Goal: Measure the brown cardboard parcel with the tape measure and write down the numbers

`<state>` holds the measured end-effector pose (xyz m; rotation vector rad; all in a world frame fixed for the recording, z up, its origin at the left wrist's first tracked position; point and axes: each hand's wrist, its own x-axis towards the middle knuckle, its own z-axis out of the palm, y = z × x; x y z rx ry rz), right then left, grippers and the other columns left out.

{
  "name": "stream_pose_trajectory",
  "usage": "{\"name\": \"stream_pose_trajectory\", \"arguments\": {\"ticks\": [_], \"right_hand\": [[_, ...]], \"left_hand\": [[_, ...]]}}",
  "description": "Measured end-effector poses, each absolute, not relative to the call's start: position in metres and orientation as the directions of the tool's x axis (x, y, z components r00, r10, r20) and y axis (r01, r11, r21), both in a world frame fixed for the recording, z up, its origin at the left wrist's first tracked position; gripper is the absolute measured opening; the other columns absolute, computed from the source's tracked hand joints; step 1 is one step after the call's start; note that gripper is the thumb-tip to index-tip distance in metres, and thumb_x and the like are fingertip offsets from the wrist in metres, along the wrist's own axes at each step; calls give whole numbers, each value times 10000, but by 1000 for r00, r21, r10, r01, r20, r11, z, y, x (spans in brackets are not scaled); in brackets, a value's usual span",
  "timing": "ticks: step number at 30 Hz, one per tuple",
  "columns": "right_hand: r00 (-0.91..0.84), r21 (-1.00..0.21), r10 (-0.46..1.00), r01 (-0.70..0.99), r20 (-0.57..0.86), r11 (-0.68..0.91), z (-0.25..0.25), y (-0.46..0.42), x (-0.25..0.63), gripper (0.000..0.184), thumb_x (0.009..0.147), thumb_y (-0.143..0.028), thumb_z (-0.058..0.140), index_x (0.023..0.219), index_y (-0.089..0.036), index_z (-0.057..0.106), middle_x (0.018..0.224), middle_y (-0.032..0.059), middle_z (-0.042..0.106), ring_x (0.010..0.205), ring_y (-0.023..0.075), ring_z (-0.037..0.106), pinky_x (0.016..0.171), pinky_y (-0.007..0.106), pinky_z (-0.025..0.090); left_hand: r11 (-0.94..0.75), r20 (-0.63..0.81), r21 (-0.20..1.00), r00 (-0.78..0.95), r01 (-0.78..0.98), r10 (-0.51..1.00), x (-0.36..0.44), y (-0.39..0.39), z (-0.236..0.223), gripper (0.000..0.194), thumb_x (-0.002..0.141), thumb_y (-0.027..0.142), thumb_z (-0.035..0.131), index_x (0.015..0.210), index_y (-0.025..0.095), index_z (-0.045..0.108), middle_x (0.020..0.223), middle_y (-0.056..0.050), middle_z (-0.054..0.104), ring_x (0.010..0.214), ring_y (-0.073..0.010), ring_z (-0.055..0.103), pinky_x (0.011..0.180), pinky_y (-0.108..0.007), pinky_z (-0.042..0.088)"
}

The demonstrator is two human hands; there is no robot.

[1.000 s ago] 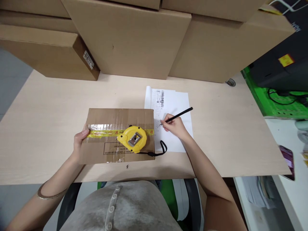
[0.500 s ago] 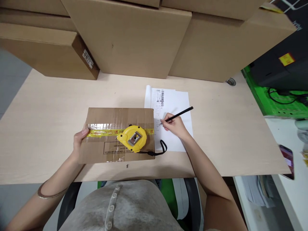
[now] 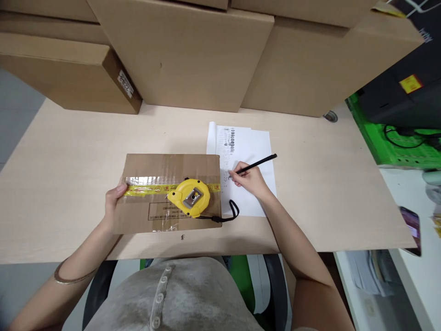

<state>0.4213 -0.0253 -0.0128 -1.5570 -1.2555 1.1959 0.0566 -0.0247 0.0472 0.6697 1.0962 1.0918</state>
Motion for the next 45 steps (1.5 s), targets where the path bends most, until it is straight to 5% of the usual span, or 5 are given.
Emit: {"name": "stream_pose_trajectory", "arguments": {"ticks": [9,16,32,38,45], "right_hand": [[67,-950,979,238,-191,-202,-12,-24,420,482,722,-625,864,693,-222,600,571,-1,657,453,119,570,447,257,483],[68,-949,980,243,-190,-201,-14,-25,421,472,734,-619,857,701,-219,607,590,6,669,470,122,587,463,258,497],[40,-907,976,363,-214,-214,-14,-24,422,485,763,-672,786,728,-236,577,617,19,672,518,152,606,518,296,512],[33,-775,962,585,-271,-238,14,-29,433,575,928,-706,532,581,-253,465,450,-6,542,453,137,505,549,304,442],[71,-494,951,841,-301,-219,34,-37,431,637,920,-583,640,419,-258,420,409,25,521,424,170,464,536,340,336]], "left_hand": [[360,-360,849,74,-388,930,56,-25,45,670,622,527,916,1201,269,699,1235,-62,788,1177,-394,737,898,-439,654],[364,-369,847,65,-388,927,56,-25,46,505,595,543,929,910,242,674,1198,-49,793,1195,-382,726,926,-423,648],[364,-367,866,58,-344,928,54,-25,46,575,651,520,879,1133,253,711,1193,-61,795,1176,-394,736,899,-436,645],[358,-355,869,73,-341,932,53,-23,42,775,651,540,869,1354,283,669,1303,-40,766,1205,-402,716,945,-441,628],[329,-319,889,84,-320,944,52,-23,40,705,714,515,815,1350,254,662,1322,-69,753,1188,-378,721,927,-411,617]]}}
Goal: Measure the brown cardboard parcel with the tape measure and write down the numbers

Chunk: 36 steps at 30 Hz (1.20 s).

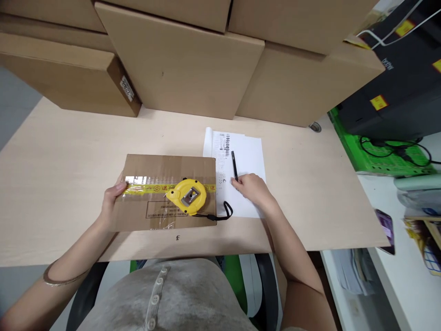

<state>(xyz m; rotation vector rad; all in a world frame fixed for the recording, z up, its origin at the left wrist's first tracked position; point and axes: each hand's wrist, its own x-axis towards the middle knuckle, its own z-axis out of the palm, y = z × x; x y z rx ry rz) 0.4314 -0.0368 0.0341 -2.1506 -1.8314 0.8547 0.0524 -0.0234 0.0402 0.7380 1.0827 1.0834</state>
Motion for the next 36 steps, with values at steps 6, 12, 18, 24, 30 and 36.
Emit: {"name": "stream_pose_trajectory", "arguments": {"ticks": [6,12,18,24,30,36], "right_hand": [[169,-402,983,898,-66,-181,63,-37,404,538,1002,-655,503,685,-242,637,697,97,714,655,256,644,643,364,424],[-202,-338,908,881,367,332,97,-58,336,754,1006,-773,372,1304,-159,694,1368,227,685,1248,397,644,1014,562,521],[-332,-359,890,826,314,435,100,-73,313,578,1009,-713,486,1136,-187,691,1416,237,665,1449,430,529,1130,666,465],[-257,-680,952,670,165,298,116,-68,299,499,867,-642,778,1166,-285,599,1041,63,792,826,262,777,677,387,619],[-459,-629,835,561,304,538,130,-19,243,332,888,-399,839,1146,-296,657,1094,2,789,981,231,769,883,362,601],[-628,-518,740,562,241,645,126,-6,226,299,950,-261,768,1232,-283,672,1253,33,782,1123,251,755,959,385,583]], "left_hand": [[322,-305,875,104,-362,947,56,-22,39,727,699,494,817,1368,279,630,1292,-63,764,1168,-386,723,895,-441,626],[274,-236,901,148,-338,960,60,-24,39,626,801,471,725,1376,235,652,1368,-79,732,1283,-369,672,1028,-429,575],[107,-85,958,94,-267,992,52,-17,34,621,842,392,760,1448,390,623,1688,11,473,1621,-317,328,1301,-459,327],[-29,54,994,232,-108,971,40,-5,27,409,911,556,643,1191,301,798,1680,-19,482,1664,-325,206,1367,-505,137],[106,-31,942,234,-318,972,46,-8,31,685,922,809,474,1200,262,777,1525,-53,651,1597,-342,370,1320,-509,288],[42,33,967,289,-250,957,34,0,13,678,923,772,541,1371,284,690,1663,-58,502,1616,-342,327,1344,-511,200]]}}
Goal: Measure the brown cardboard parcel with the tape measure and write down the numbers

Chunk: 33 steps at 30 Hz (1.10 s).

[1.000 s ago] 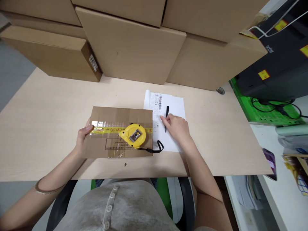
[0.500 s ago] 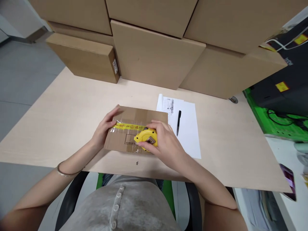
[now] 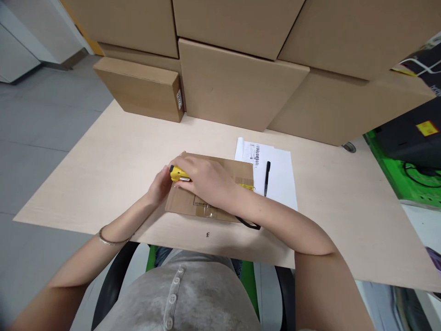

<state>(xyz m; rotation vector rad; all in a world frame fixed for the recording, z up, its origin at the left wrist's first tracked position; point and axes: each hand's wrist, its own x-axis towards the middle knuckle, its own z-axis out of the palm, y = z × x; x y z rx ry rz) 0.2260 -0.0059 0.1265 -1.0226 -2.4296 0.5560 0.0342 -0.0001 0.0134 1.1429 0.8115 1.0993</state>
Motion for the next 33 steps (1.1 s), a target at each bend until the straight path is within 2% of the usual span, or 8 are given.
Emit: {"name": "stream_pose_trajectory", "arguments": {"ticks": [2,4,9,14,22,33], "right_hand": [[-614,-507,752,582,240,636,126,-9,241,318,945,-286,775,1248,-295,677,1219,23,795,1085,252,767,939,387,592],[-578,-510,782,612,233,604,127,-14,265,327,936,-331,782,1246,-296,684,1200,25,802,1037,255,777,908,387,602],[-433,-546,883,702,182,457,131,-37,349,298,947,-474,739,1204,-327,708,1163,55,808,918,271,785,797,397,620],[-316,-526,921,756,226,388,126,-61,403,298,921,-470,776,1171,-322,711,1110,63,805,856,267,771,762,395,618],[-311,-542,925,750,217,380,123,-69,403,282,941,-392,769,1210,-330,708,1126,54,798,866,246,756,773,375,601],[-279,-563,941,754,190,337,122,-72,405,252,942,-393,757,1182,-320,732,1101,49,801,853,238,751,762,363,593]], "left_hand": [[-52,92,990,314,-132,945,29,4,8,574,906,710,625,1301,307,731,1656,-48,490,1630,-348,280,1358,-516,144],[-106,120,993,342,-61,932,26,6,6,494,907,671,640,1253,338,756,1617,-42,508,1638,-353,240,1362,-534,122],[-97,116,993,332,-74,936,28,7,7,447,867,670,664,1191,385,781,1576,-41,510,1630,-390,221,1353,-578,150],[-65,91,993,303,-95,949,29,7,8,430,839,646,691,1146,364,796,1557,-56,519,1606,-418,264,1346,-600,165],[-65,78,996,286,-54,955,28,5,12,420,846,619,666,1153,360,791,1516,-64,559,1618,-419,212,1348,-593,97],[-82,78,997,308,-1,948,26,4,12,466,870,641,629,1201,339,759,1601,-64,493,1617,-422,232,1333,-623,188]]}}
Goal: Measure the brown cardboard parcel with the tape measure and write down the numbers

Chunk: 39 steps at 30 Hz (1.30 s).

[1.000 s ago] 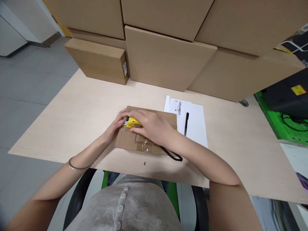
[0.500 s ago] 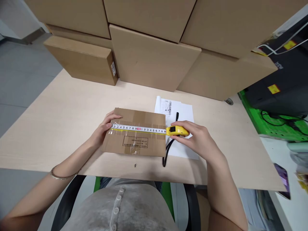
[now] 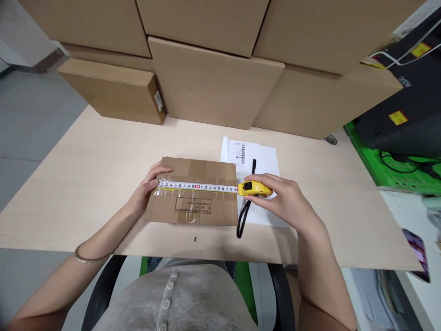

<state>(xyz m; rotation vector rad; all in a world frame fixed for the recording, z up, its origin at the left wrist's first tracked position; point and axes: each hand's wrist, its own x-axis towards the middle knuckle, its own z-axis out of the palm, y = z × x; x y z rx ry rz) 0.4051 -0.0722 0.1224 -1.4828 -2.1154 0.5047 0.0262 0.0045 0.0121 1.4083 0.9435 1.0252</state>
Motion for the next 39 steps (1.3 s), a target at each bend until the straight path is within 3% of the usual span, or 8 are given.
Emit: {"name": "stream_pose_trajectory", "arguments": {"ticks": [7,11,16,22,30,33,35,39], "right_hand": [[-277,-558,944,761,180,330,121,-71,403,261,940,-362,760,1190,-291,744,1133,57,802,878,238,757,774,360,589],[-180,-598,978,775,102,205,121,-67,405,498,897,-451,793,1355,-288,681,1223,76,791,990,284,764,861,416,596],[-174,-576,983,809,-51,114,133,-66,410,408,883,-623,749,1016,-239,709,932,65,772,752,243,686,658,380,523],[-379,-469,923,804,70,366,149,-54,366,300,928,-540,710,946,-246,654,803,13,713,653,192,637,590,324,440],[-746,-191,651,624,143,757,131,-2,256,272,978,-363,654,1183,-184,656,1061,95,787,849,240,716,596,329,393],[-760,-290,616,554,208,781,128,3,243,295,982,-352,652,1243,-215,655,1133,84,795,933,239,730,667,320,448],[-675,-446,695,557,248,701,129,0,251,291,934,-438,710,1141,-235,691,996,45,804,838,216,726,665,309,468],[-289,-865,941,411,175,287,129,-8,305,370,754,-566,831,880,-239,712,778,14,766,651,192,688,588,309,514]], "left_hand": [[-107,90,994,327,34,941,24,7,6,502,876,670,617,1233,341,744,1626,-63,470,1617,-432,238,1331,-649,191],[-120,105,992,336,26,936,23,7,4,487,893,665,607,1243,353,740,1639,-58,450,1619,-430,238,1321,-663,203],[-131,119,991,336,16,934,23,6,5,450,912,634,596,1244,366,739,1619,-45,479,1620,-412,243,1334,-641,187],[-157,132,986,315,57,940,22,6,6,453,933,615,565,1261,355,738,1595,-65,507,1609,-412,279,1327,-650,206],[-182,165,983,315,26,935,23,5,-1,609,983,678,461,1399,295,686,1646,-67,494,1629,-356,272,1358,-567,168],[-121,130,992,308,-48,943,22,5,-5,667,1022,716,339,1436,307,666,1698,-49,443,1642,-335,266,1356,-530,206],[-138,133,990,331,-8,934,20,6,-5,649,1008,719,416,1463,320,647,1709,-44,433,1652,-332,242,1364,-518,183],[-85,83,996,289,-6,954,19,4,0,736,960,683,585,1610,361,463,1776,-32,315,1649,-346,258,1346,-545,243]]}}
